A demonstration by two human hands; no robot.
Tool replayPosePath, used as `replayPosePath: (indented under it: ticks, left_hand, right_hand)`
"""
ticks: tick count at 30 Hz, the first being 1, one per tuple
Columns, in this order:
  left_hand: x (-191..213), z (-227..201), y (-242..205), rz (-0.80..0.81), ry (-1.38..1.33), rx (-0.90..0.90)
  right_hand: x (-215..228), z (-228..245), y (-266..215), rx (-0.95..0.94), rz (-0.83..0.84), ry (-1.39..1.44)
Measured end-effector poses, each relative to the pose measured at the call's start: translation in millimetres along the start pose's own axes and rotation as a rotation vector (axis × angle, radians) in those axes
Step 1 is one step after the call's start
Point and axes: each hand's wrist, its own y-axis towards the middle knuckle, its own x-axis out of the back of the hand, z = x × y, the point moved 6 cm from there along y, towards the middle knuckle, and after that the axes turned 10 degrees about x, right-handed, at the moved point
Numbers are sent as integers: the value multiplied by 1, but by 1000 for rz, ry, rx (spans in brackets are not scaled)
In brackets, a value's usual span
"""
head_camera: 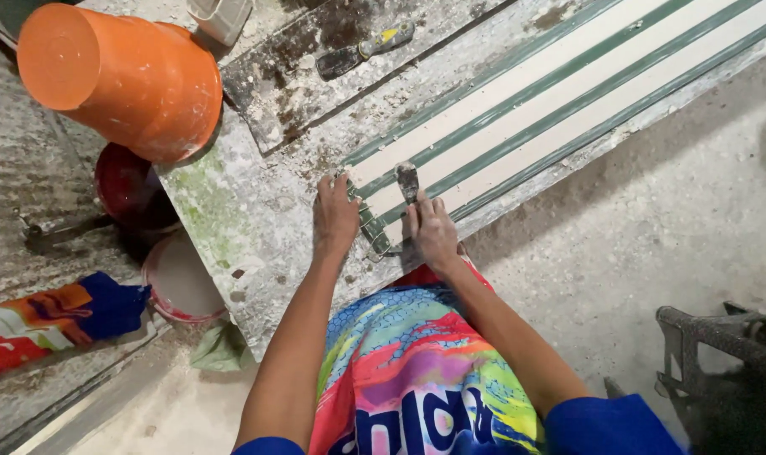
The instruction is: Scraping and cleaning a decorative panel using a spatula and a brush on a workbench.
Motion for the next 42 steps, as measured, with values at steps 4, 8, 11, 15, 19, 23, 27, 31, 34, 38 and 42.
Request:
replayPosePath:
  ticks: [4,8,11,15,19,23,27,31,34,38,42]
  left_hand:
    - [15,-14,-10,-8,38,-21]
    - [-7,5,9,-51,86,-41]
    - [-5,4,3,-87,110,-61]
    - [-11,5,10,-141,143,-97]
    - [-8,4,6,-165,152,-102]
    - [-10,4,10,-205,171,-139]
    - [-1,-2,3,-94,91,-66]
    - [-10,2,10,-95,148,-59]
    - [-12,5,12,-98,117,-62]
    - [-7,2,8,-92,55,-79]
    - [-4,-1,4,-151,136,-108]
  right_hand:
    - [-12,29,-15,53,78,-5]
    - [15,7,5,-73,49,81]
    - [23,13,-2,-55,-40,-66]
    - [-4,14,2,36,36,28]
    - [20,10,17,-12,-79,-83]
    - [-19,13,0,46,36,18]
    - [-19,-12,3,-30,-14,23]
    - [-42,7,-3,51,59,-1]
    - [-2,2,16,-46,-25,27]
    - [-7,13,7,-1,-19,-14]
    - [-2,-7,11,-17,-14,-13]
